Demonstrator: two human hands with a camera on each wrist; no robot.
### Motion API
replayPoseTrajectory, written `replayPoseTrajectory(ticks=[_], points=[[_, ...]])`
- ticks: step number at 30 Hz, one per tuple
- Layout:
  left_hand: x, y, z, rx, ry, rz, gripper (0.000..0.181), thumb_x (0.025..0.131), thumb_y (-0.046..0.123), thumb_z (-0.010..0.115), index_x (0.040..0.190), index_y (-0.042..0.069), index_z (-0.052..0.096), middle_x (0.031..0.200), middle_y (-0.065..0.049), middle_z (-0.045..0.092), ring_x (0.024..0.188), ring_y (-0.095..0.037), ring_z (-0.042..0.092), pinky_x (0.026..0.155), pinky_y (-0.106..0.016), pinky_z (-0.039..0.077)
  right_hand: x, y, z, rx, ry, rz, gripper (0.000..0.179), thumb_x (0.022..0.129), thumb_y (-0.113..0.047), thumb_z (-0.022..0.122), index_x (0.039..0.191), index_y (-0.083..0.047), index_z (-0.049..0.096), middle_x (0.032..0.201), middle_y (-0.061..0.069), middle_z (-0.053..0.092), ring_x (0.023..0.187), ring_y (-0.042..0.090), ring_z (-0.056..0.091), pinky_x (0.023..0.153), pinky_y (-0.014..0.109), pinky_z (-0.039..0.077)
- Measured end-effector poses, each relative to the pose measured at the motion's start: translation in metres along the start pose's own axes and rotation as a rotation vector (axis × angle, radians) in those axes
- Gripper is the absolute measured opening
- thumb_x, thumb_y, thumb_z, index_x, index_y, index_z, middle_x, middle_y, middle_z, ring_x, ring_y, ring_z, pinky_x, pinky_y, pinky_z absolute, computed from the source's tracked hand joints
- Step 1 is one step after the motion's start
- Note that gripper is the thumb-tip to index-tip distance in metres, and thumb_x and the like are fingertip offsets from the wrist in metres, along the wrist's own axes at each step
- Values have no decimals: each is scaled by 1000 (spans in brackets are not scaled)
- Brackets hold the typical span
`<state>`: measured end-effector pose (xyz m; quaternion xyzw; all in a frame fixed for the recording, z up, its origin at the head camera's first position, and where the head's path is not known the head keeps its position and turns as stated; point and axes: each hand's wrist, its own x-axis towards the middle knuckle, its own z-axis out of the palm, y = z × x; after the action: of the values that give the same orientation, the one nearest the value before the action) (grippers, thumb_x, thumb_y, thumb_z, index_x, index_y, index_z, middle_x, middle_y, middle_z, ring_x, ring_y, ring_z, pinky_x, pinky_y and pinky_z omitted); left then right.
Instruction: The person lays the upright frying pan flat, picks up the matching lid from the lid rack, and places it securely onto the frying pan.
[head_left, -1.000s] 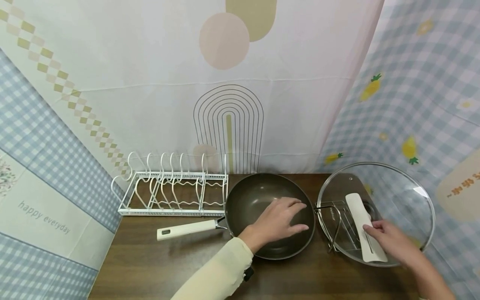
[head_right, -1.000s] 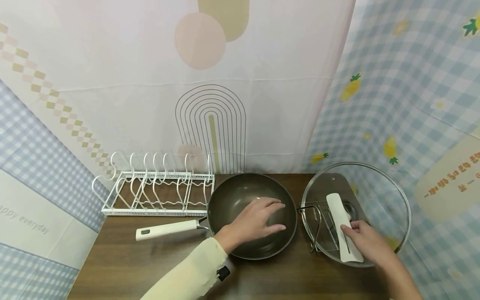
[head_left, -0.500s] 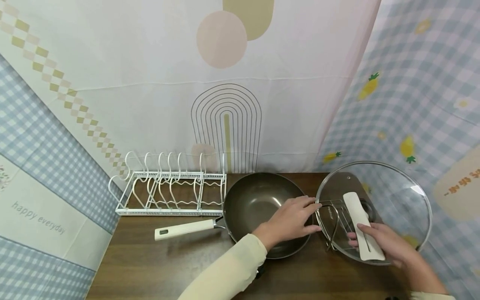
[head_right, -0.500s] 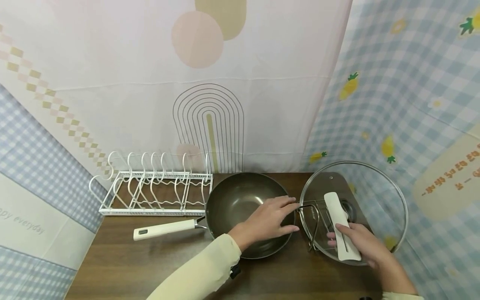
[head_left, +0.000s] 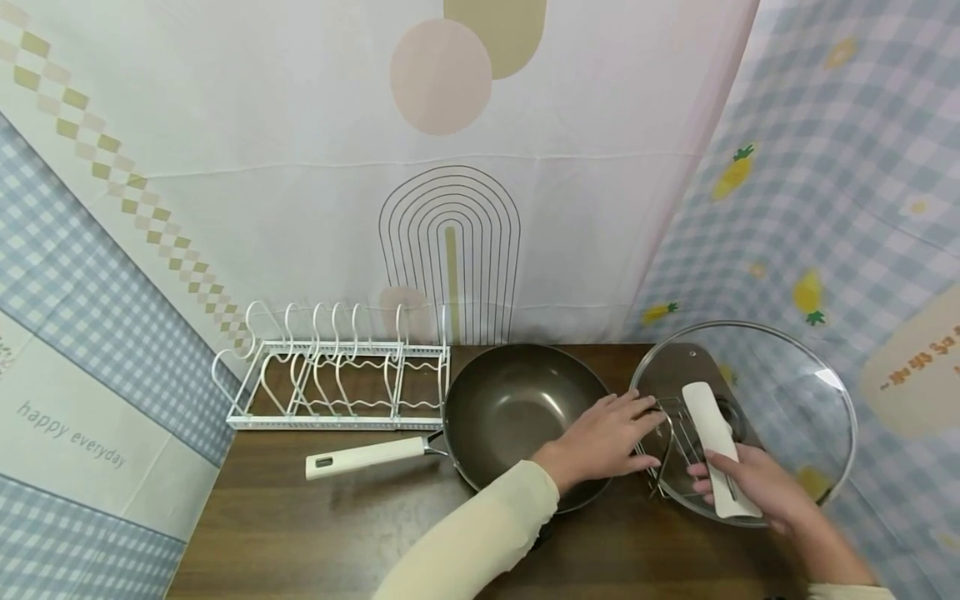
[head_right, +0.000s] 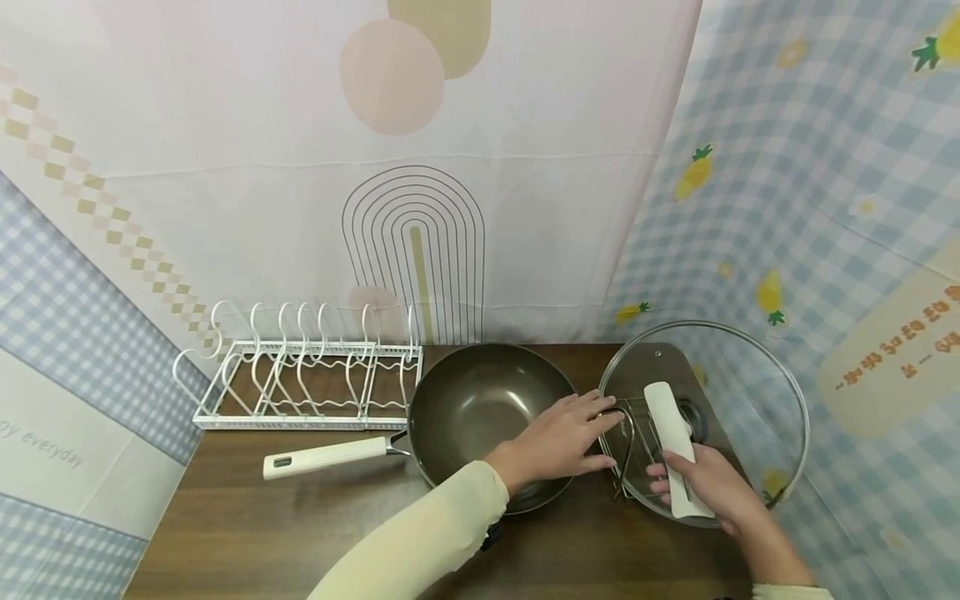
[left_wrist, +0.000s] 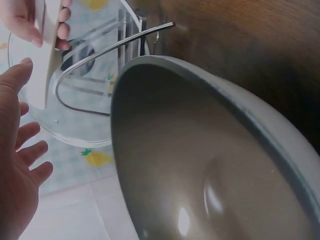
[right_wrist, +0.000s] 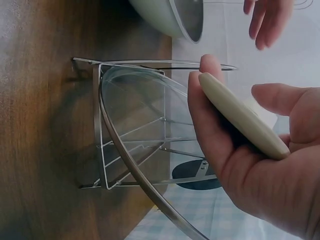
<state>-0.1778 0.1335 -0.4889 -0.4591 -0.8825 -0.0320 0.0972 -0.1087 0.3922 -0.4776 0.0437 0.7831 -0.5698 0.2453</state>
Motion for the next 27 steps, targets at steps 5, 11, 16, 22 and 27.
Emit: replayPoseTrajectory(ticks=[5,11,16,22,27], points=[[6,4,7,16,-72,4,74,100,68,47,162,30,33,169,5,30,156,-17,30,123,-34,34,1,-1,4,-40,71,21,56,114,-29,37,136,23,35,96,0,76,83,18,75,75,41,64],[13,11,13,53,-105,45,79,101,69,41,165,28,21,173,2,18,159,-18,22,125,-35,31,3,0,9,-67,143,56,55,114,-33,38,133,19,41,90,2,74,77,20,75,71,40,64],[20,16,17,103,-141,78,83,101,71,39,166,26,17,174,0,13,161,-18,14,128,-36,26,3,-1,11,-113,185,58,59,114,-36,36,136,19,39,88,1,73,74,21,74,66,40,63],[26,22,21,185,-156,136,86,100,73,37,166,22,16,174,0,11,161,-17,10,129,-36,20,4,-2,13,-132,228,74,59,114,-35,37,138,19,37,89,2,73,72,21,74,65,40,63],[27,25,28,210,-164,154,89,99,73,41,166,18,19,175,-3,10,161,-18,10,129,-34,22,4,-1,16,-141,256,60,56,114,-31,38,137,20,37,87,2,72,72,21,74,65,40,63]])
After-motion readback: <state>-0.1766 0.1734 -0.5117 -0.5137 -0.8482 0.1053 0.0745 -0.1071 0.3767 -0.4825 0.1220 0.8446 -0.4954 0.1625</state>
